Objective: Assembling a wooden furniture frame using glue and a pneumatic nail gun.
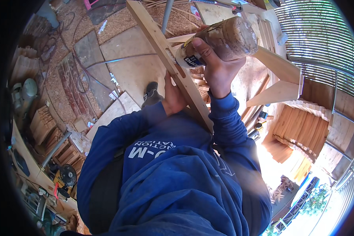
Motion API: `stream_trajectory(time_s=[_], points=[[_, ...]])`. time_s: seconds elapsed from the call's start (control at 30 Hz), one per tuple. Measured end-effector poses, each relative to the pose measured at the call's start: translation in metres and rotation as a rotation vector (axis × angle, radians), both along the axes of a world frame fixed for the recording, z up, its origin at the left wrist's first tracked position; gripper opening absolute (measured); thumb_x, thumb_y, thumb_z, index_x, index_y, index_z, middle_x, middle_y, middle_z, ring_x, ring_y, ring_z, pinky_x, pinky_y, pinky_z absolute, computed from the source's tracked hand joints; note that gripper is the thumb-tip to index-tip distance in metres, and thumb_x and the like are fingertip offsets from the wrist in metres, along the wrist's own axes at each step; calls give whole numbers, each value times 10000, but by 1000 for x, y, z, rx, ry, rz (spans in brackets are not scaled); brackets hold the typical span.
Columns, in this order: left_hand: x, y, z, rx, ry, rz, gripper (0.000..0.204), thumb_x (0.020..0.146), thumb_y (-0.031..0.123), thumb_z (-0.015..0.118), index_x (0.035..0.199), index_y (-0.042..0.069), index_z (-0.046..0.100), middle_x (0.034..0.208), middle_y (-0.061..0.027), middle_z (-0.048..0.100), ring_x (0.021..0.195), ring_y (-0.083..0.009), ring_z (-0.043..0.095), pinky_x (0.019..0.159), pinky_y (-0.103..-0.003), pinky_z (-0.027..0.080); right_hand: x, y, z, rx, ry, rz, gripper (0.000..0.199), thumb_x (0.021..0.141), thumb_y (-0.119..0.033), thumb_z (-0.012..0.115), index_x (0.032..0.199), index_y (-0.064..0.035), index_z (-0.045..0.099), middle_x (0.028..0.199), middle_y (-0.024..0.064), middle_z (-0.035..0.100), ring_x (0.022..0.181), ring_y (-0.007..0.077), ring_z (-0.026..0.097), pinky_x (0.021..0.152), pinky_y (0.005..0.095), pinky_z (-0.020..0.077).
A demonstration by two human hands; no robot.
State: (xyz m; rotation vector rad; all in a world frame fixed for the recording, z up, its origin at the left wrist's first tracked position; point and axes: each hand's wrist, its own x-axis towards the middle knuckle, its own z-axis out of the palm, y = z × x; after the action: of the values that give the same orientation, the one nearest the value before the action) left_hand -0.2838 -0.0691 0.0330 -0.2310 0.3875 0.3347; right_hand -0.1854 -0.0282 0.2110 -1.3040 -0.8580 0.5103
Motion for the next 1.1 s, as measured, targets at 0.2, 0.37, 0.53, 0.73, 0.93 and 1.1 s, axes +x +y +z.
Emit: stream_trajectory(time_s=[0.2, 0.37, 0.53, 0.73, 0.93, 1.1], points=[[1, -1, -2, 6, -11, -9, 893, 816, 906, 318, 1303, 198, 560, 1128, -81, 630, 1075, -258, 590, 980, -453, 455, 2, -3, 0, -7, -6, -21, 293, 808, 50, 740, 1080, 95, 640, 1041, 195, 699, 975, 275, 689, 893, 366, 544], [1, -2, -2, -14, -3, 0, 900, 815, 911, 308, 1295, 193, 563, 1128, -81, 627, 1084, -265, 587, 989, -461, 449, 2, -7, -1, -11, -29, -20, 297, 810, 56, 736, 1088, 93, 636, 1041, 194, 699, 977, 275, 689, 896, 363, 544], [3, -4, -1, -19, -6, 10, 898, 812, 916, 302, 1265, 189, 570, 1131, -80, 624, 1097, -270, 581, 1005, -466, 437, 3, -11, 0, -11, -29, -18, 314, 812, 61, 734, 1105, 92, 626, 1042, 192, 699, 978, 272, 690, 895, 360, 545], [4, -4, 1, -47, 22, 9, 868, 803, 921, 313, 1195, 196, 584, 1128, -74, 624, 1099, -262, 578, 1020, -458, 423, 2, -15, 1, -16, -14, -11, 330, 812, 66, 734, 1120, 92, 617, 1044, 193, 699, 980, 269, 689, 895, 363, 547], [4, -4, -2, -61, -28, 37, 795, 824, 894, 341, 1171, 227, 600, 1114, -49, 628, 1088, -252, 584, 1007, -454, 432, 3, -18, -3, -11, -27, -1, 342, 803, 67, 743, 1120, 92, 618, 1049, 193, 700, 975, 266, 692, 872, 360, 558], [3, -5, 6, -57, -4, 31, 780, 829, 888, 345, 1158, 230, 603, 1109, -50, 629, 1085, -259, 586, 994, -462, 440, 2, -21, -2, -22, -47, -28, 345, 795, 74, 748, 1117, 90, 624, 1042, 192, 702, 963, 264, 695, 850, 363, 566]])
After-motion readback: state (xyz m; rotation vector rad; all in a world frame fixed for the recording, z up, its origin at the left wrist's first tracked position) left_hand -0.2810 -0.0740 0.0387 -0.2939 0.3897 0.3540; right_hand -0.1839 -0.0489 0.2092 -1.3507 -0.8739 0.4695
